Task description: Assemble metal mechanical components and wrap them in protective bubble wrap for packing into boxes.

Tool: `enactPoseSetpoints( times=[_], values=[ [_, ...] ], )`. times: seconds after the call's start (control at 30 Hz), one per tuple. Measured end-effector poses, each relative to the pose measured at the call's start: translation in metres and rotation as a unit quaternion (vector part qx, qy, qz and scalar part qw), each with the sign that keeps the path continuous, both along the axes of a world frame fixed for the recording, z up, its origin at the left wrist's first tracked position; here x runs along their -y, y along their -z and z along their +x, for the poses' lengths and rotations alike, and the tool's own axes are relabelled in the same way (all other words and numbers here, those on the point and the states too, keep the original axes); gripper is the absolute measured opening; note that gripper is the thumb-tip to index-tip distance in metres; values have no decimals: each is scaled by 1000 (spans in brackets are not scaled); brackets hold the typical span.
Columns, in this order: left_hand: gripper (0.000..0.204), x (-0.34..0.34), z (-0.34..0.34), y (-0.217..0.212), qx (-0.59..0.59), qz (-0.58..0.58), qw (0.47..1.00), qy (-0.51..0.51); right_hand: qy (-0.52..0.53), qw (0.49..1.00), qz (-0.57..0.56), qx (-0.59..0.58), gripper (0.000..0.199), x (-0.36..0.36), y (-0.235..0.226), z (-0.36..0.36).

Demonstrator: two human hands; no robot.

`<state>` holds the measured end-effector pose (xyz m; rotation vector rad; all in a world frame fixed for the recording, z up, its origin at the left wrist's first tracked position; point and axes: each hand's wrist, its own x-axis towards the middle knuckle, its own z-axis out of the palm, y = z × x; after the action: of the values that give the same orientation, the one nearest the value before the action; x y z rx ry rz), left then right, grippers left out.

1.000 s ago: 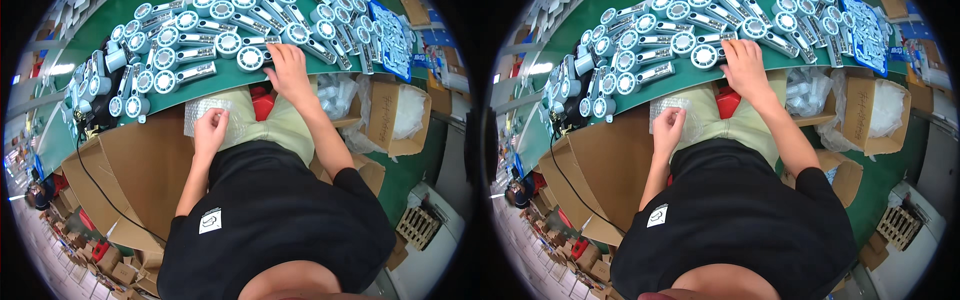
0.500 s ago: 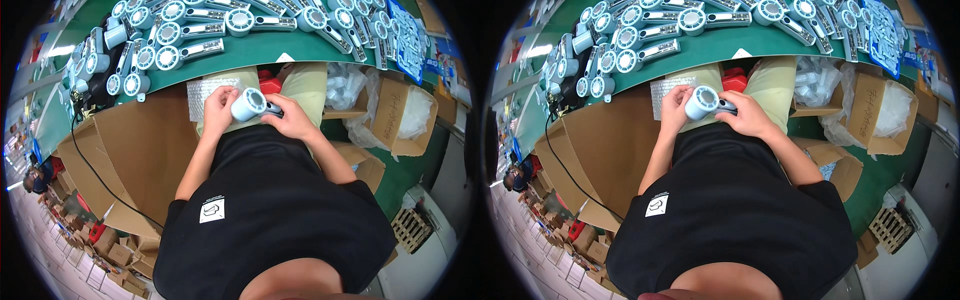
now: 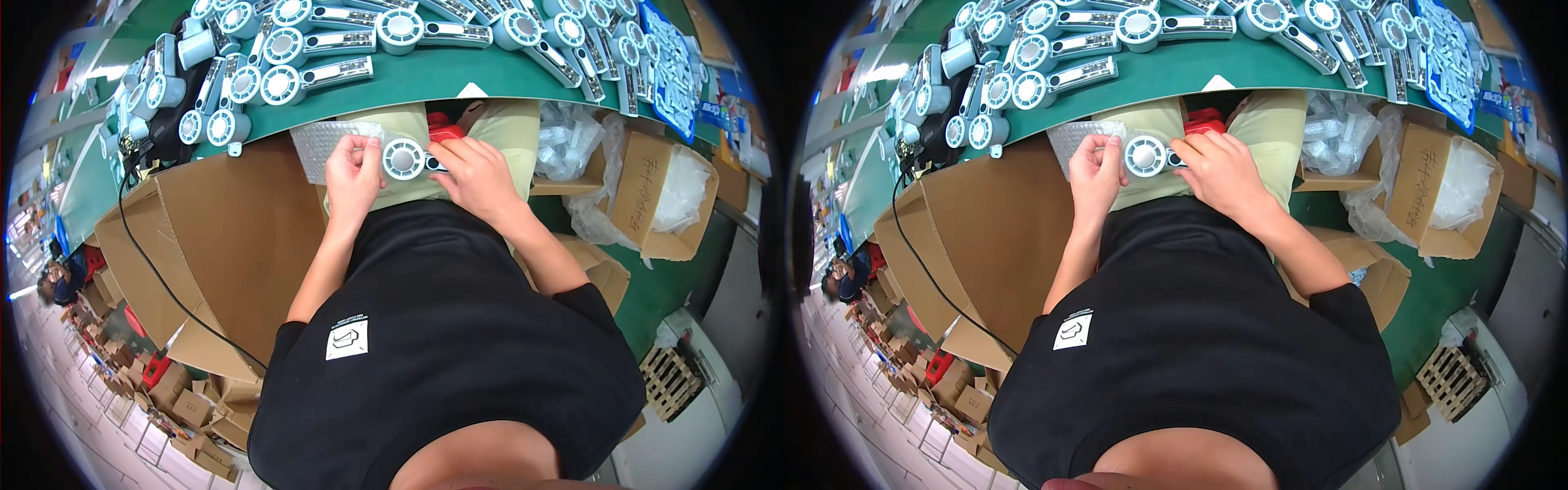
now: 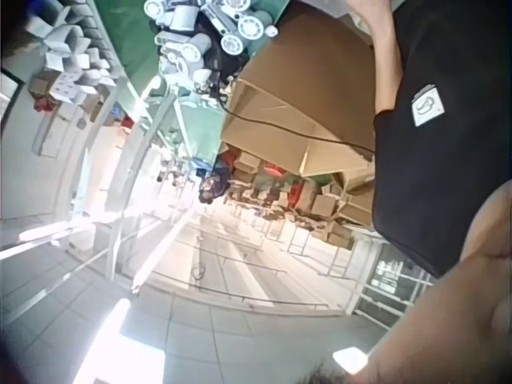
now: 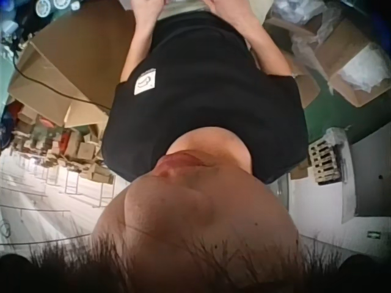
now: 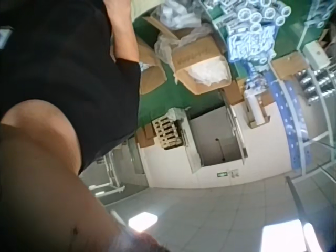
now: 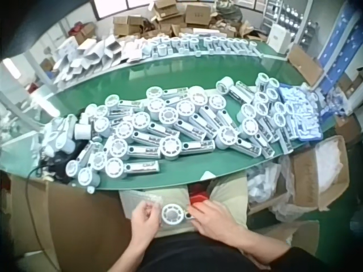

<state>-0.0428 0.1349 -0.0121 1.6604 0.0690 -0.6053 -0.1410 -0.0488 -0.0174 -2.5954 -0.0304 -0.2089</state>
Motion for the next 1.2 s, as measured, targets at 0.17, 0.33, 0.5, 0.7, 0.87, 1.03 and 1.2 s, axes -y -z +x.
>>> enactPoseSetpoints(
  times=[0.17, 0.33, 0.5, 0.7, 0.87, 1.03, 1.2],
  values=[
    [14, -4, 7, 5, -2, -4, 999, 38, -82, 986, -134, 52, 41, 3, 0, 8],
    [15, -2, 10, -9, -18, 39, 995, 87, -74, 993, -69, 65, 42, 8, 2, 10],
    [15, -14, 10, 6, -34, -26, 998, 55, 86, 878, 447, -148, 45, 20, 21, 1],
    [15, -4, 3, 31, 48, -65, 997, 3, 55, 818, 553, -152, 47, 10, 33, -8],
    [14, -12, 7, 38, 24, -22, 998, 44, -33, 920, 352, -171, 47, 14, 32, -2],
    [12, -8, 0, 30, 16, 14, 998, 60, -6, 980, 103, -168, 47, -2, 16, 1],
    [13, -16, 6, 16, 170, 147, 965, 133, 64, 965, 222, -122, 46, -10, 16, -4]
  ],
)
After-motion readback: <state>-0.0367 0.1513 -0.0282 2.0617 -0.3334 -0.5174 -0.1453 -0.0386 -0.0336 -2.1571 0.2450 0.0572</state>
